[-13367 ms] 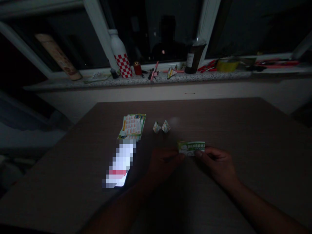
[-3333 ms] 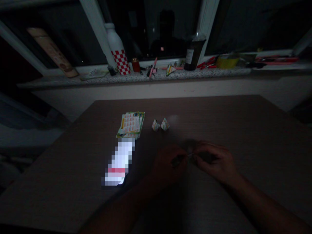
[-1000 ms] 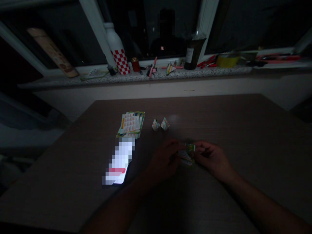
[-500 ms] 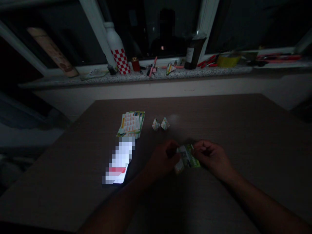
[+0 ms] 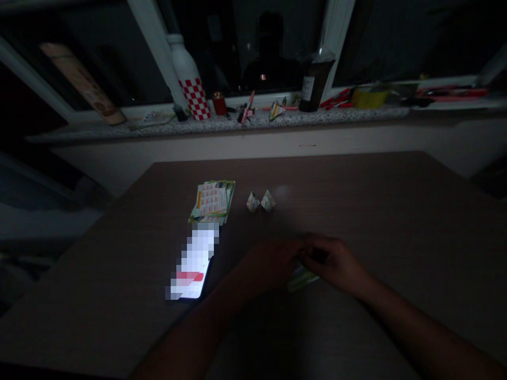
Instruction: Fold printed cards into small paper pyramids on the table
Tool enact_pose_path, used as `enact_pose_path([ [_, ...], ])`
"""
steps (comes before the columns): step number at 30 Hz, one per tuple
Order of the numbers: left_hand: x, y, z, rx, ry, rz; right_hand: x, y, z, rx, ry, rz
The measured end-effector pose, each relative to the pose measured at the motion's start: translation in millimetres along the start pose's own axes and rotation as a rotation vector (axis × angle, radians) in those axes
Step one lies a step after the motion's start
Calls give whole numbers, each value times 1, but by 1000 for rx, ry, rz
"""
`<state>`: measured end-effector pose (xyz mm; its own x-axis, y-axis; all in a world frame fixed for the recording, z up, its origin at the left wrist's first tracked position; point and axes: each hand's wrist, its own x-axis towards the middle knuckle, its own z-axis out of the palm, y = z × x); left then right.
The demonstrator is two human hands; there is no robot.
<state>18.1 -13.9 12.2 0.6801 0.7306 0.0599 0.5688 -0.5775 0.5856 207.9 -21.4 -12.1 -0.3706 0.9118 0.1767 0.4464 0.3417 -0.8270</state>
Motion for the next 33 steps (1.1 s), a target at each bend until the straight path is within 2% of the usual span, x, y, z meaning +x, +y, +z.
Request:
enact_pose_path([
  [3, 0, -4, 0, 48, 45, 9, 2, 0, -1, -102, -27, -73],
  [7, 1, -11, -2, 199, 271, 11, 3, -2, -4, -297, -48, -125],
  [9, 1, -11, -5, 235, 315, 61, 3, -1, -6, -392, -58, -128],
  [11, 0, -8, -8, 228, 275, 130, 3, 0, -7, -461, -57, -124],
  [15, -4, 1, -10, 195, 109, 248, 2, 5, -6, -471, -61, -110],
  [20, -4, -2, -7, 247, -19, 216, 2, 7, -7, -459, -68, -91],
  [25, -2, -10, -4, 277, -31, 209, 3, 9, -8, -521, -48, -45],
  [29, -2, -12, -4, 272, -48, 205, 3, 11, -10, -556, 70, 11],
  [33, -2, -12, -4, 275, -41, 188, 2, 15, -10, -548, 120, -59],
])
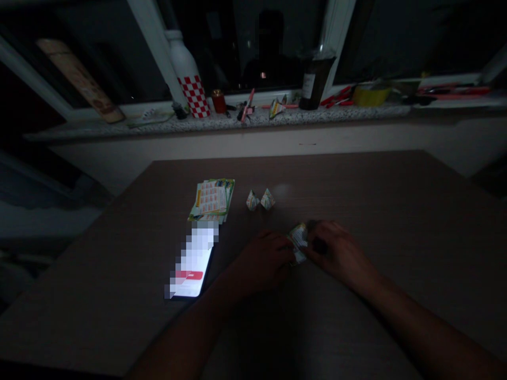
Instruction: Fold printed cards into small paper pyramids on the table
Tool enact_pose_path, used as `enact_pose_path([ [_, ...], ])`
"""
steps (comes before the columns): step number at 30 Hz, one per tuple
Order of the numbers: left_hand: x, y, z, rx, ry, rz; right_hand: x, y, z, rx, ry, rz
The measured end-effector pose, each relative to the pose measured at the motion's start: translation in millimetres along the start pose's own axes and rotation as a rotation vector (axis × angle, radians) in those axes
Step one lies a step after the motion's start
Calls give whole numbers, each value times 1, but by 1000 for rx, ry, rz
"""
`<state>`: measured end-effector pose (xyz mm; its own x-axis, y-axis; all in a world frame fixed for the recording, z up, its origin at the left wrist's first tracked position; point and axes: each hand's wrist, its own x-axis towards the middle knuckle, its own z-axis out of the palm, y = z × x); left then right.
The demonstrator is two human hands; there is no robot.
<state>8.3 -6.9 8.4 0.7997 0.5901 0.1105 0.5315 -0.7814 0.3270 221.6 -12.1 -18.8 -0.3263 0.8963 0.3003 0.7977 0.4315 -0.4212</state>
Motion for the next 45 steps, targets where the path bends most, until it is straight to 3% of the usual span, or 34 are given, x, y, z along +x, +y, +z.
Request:
enact_pose_path([
  [6, 0, 0, 0, -7, 8, 0, 0, 10, 9, 88, -38, -113],
  [20, 2, -1, -2, -13, -7, -79, -2, 14, 8, 136, -78, -108],
  [30, 5, -5, 5, -57, 48, -179, -2, 10, 7, 117, -95, -82],
  [36, 9, -4, 14, -90, 97, -316, -3, 11, 7, 108, -96, -83],
  [45, 13, 0, 23, -28, 140, -416, -2, 8, 7, 103, -93, -81],
])
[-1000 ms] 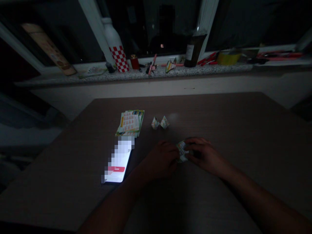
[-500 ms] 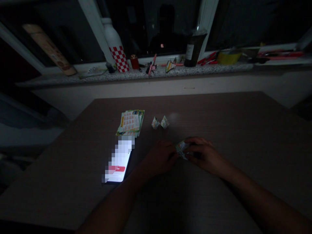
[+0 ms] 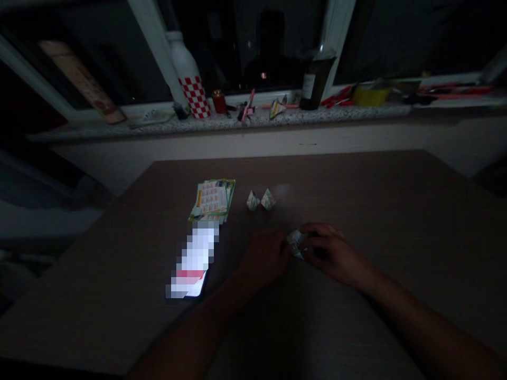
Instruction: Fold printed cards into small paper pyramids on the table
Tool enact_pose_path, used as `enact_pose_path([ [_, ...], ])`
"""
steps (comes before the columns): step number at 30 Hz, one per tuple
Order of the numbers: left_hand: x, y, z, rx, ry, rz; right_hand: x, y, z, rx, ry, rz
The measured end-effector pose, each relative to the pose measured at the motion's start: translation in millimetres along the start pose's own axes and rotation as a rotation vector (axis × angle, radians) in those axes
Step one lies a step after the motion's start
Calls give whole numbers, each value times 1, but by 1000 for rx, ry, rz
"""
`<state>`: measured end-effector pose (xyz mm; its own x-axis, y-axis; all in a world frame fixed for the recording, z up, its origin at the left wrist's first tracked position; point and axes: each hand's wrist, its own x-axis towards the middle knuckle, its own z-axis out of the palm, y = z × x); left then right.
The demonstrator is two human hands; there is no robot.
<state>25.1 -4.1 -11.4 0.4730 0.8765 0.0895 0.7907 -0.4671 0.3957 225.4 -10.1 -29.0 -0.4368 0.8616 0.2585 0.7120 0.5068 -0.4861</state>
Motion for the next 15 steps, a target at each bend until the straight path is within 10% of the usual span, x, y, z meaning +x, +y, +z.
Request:
enact_pose_path([
  [15, 4, 3, 3, 65, -11, -43, 2, -3, -2, 14, -16, 5],
])
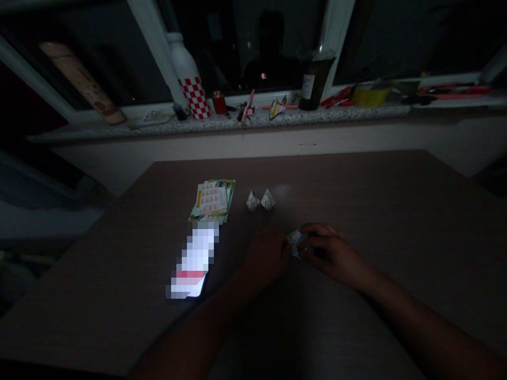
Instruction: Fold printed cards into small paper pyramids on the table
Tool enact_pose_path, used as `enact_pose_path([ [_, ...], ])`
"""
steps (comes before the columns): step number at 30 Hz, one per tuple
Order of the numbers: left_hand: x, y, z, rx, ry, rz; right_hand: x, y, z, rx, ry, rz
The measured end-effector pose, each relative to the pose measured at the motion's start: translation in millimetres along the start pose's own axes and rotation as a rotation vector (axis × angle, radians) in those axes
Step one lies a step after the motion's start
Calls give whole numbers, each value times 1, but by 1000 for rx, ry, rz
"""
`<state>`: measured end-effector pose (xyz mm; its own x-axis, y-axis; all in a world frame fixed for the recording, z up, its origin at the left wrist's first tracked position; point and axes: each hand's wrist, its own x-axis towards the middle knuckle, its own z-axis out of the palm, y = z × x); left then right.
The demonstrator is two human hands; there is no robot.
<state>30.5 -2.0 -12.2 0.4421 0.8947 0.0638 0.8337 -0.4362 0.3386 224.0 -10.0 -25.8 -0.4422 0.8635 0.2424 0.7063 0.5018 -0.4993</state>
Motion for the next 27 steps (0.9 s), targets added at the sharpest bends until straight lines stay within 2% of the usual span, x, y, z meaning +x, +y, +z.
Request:
enact_pose_path([
  [27, 3, 1, -3, 8, -36, -33, 0, 4, 2, 6, -9, 16],
])
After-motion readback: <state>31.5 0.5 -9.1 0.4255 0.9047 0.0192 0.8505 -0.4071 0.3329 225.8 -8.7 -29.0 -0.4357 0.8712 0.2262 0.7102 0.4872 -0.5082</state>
